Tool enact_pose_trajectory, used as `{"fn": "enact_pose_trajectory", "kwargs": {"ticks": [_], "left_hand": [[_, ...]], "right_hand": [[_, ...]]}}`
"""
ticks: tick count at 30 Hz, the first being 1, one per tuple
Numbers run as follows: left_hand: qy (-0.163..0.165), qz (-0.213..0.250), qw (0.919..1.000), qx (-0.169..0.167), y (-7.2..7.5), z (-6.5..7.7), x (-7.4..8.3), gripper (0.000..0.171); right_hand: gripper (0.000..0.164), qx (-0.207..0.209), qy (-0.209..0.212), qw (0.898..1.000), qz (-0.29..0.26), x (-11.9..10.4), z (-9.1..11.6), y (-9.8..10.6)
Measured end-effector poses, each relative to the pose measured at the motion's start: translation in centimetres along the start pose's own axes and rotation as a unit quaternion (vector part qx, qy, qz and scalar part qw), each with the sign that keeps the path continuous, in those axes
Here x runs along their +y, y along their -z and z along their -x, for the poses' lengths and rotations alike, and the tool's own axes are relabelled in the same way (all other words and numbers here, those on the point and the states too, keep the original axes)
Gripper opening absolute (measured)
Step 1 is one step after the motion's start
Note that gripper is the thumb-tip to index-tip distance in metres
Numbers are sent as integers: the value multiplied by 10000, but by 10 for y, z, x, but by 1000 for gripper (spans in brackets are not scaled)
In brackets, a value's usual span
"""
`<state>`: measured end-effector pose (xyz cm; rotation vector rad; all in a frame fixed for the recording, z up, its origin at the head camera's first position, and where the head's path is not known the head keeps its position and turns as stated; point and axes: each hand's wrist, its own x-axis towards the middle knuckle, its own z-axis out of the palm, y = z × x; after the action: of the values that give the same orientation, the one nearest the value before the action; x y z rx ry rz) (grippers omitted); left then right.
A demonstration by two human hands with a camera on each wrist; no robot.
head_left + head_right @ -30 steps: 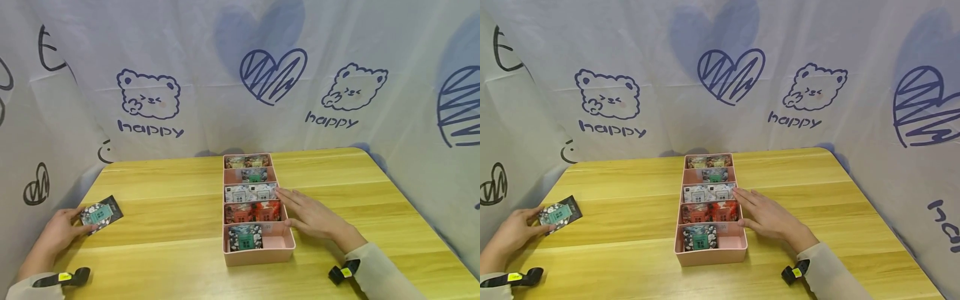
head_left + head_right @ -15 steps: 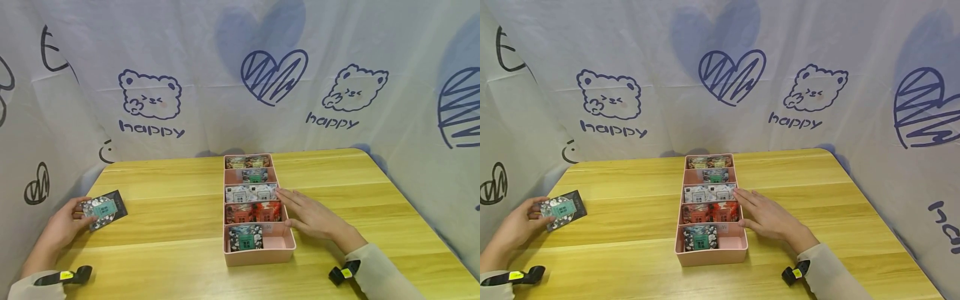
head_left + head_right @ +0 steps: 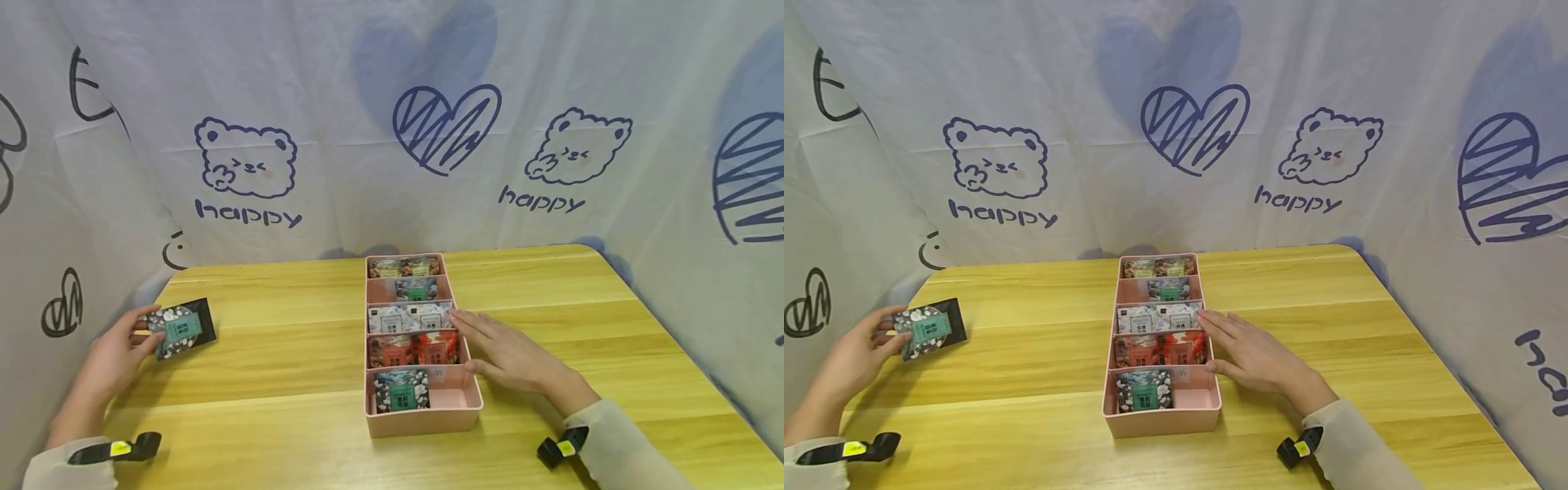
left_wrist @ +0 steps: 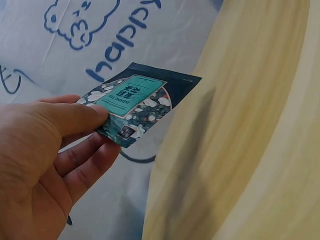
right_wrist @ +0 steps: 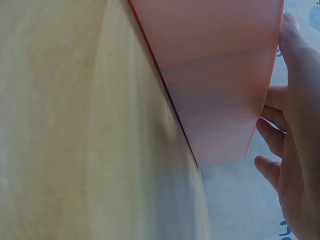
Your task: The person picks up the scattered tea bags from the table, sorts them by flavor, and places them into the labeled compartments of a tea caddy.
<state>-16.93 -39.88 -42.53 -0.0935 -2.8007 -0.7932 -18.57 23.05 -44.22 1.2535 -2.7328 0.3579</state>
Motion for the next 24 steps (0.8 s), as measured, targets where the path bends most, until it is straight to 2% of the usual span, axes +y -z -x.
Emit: {"fn": "enact_pose_trajectory", "kwargs": {"ticks": [6,12,17,24], "left_hand": [[-104,-88,9999,-47,-2,-3,16,52],[-285,-140,9995,70,2,-2,30,52],[-593,-267,9978,135,5,-2,43,49],[-1039,-282,9941,108,6,-12,67,42]], "right_hand": [[74,39,-13,10000,-17,0,1,0],[74,81,79,9999,52,0,0,-1],[74,60,94,9999,22,0,-1,-1],[74,49,101,9999,18,1,-1,-1]]}}
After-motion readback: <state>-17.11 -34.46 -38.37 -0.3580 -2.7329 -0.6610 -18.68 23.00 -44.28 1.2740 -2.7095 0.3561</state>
